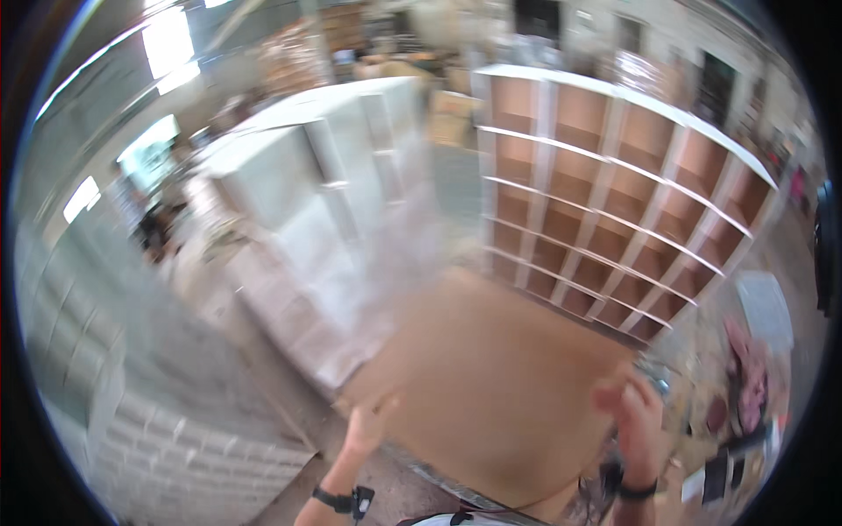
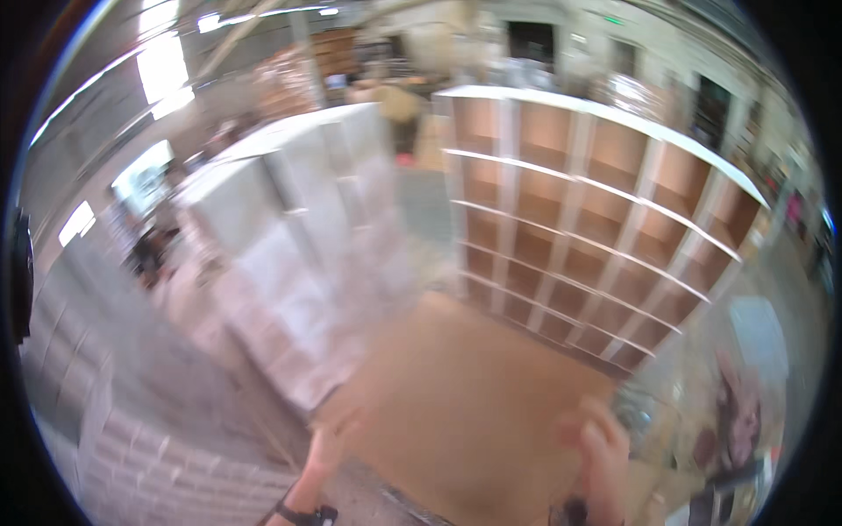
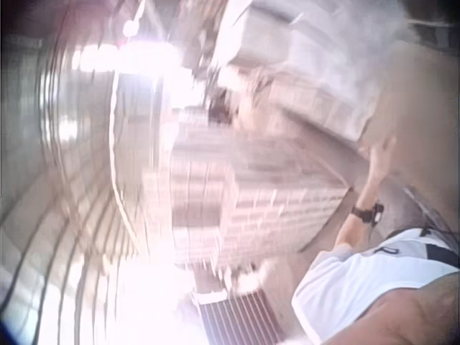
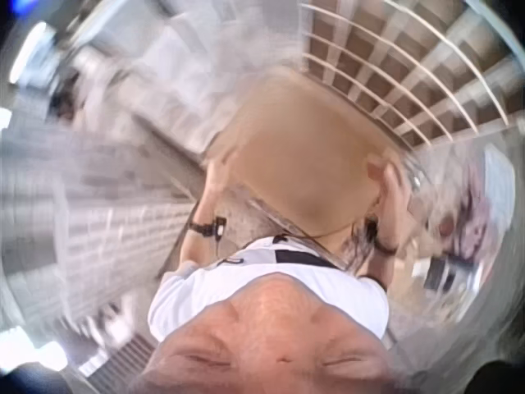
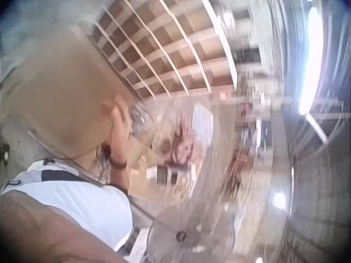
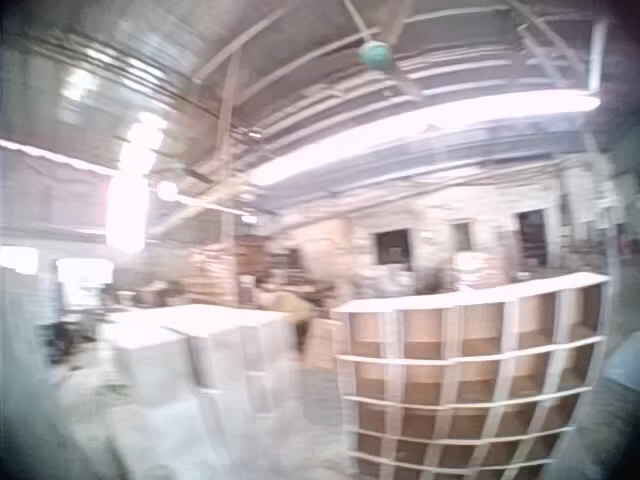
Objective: The person uses an orbital sander to smooth the surfaces of small white wooden boxes on a workbench. After sanding, the person places the boxes into a large multi-compartment shelving unit.
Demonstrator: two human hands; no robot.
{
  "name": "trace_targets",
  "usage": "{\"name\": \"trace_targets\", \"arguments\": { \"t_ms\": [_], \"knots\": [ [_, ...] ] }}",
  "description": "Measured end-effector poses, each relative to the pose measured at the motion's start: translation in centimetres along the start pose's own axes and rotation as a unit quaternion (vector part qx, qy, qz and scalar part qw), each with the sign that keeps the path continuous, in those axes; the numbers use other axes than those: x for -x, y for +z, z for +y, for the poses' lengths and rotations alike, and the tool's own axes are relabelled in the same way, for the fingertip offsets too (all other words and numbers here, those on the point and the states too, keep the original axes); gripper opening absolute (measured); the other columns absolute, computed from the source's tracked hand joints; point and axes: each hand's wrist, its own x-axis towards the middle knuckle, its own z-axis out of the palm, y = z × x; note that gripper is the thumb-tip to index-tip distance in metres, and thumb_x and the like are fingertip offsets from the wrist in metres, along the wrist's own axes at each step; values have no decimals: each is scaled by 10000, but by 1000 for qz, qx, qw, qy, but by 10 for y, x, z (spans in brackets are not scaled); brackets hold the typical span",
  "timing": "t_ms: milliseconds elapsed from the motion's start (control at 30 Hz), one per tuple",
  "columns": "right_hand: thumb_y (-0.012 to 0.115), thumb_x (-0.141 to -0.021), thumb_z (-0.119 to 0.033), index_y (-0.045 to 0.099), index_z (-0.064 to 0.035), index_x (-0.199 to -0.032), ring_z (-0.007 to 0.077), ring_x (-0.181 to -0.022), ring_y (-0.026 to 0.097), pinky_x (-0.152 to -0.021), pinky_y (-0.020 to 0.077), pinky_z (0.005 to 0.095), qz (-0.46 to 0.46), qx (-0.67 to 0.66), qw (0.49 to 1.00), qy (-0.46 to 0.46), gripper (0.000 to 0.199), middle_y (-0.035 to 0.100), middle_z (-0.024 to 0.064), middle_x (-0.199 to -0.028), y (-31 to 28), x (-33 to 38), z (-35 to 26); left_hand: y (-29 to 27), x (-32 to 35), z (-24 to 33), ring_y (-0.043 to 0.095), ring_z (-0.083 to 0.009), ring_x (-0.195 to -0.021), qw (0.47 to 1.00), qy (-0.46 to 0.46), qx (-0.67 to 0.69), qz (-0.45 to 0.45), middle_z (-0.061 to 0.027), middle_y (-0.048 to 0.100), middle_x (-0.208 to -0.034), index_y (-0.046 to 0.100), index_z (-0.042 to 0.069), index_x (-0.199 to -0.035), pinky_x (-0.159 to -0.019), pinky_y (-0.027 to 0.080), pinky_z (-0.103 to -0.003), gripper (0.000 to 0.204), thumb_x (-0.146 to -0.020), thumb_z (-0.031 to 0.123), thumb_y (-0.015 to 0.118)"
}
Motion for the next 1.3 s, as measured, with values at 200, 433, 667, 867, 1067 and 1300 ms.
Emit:
{"name": "trace_targets", "arguments": {
  "t_ms": [200, 433, 667, 867, 1067, 1300],
  "knots": [
    [552, -945, -149, 498, 28, -1286, 261, -964, 657, -838, 540, 340, -268, -14, 931, 249, 389, 663, 179, -1063, 187, 125, 83, -103, 260, -95, 635, -217, -1058, 962, -199, -21, 188, -139, 671, -1141, 603, 25, -1231, -932, 468, -307, 414, -903, 279, 607],
    [554, -939, -64, 526, 57, -1227, 226, -941, 662, -821, 531, 325, -648, 83, 745, 134, 313, 671, 184, -1030, 379, 333, 139, -149, 501, -154, 645, -225, -1038, 869, -274, 79, 404, -126, 669, -1139, 591, 30, -1238, -911, 476, -314, 385, -916, 241, 595],
    [556, -942, -73, 553, 41, -1216, 164, -953, 654, -869, 505, 284, -813, 102, 556, 142, 297, 693, 121, -1013, 518, 551, 228, -235, 684, -221, 676, -170, -934, 671, -169, 265, 672, -137, 702, -1010, 597, -25, -1202, -821, 513, -284, 334, -926, 163, 586],
    [557, -939, -74, 573, 42, -1206, 186, -951, 658, -839, 528, 297, -872, 103, 468, 99, 292, 682, 149, -1035, 655, 713, 293, -343, 822, -281, 633, -104, -676, 489, -200, 264, 807, -94, 697, -863, 506, -21, -1304, -621, 517, -235, 424, -909, 106, 589],
    [579, -924, -75, 617, 36, -1149, 147, -953, 654, -849, 513, 264, -906, 59, 396, 139, 254, 697, 109, -1016, 787, 918, 295, -470, 955, -314, 624, -110, -646, 387, -163, 158, 894, -91, 674, -833, 463, 5, -1351, -544, 513, -227, 468, -907, 79, 592],
    [553, -956, -142, 629, 32, -1124, 128, -930, 646, -819, 508, 250, -927, 36, 327, 182, 253, 690, 95, -1014, 904, 1133, 344, -610, 1111, -369, 635, -123, -665, 290, -139, 233, 918, -91, 666, -827, 549, -41, -1241, -574, 528, -238, 353, -914, 86, 585]
  ]
}}
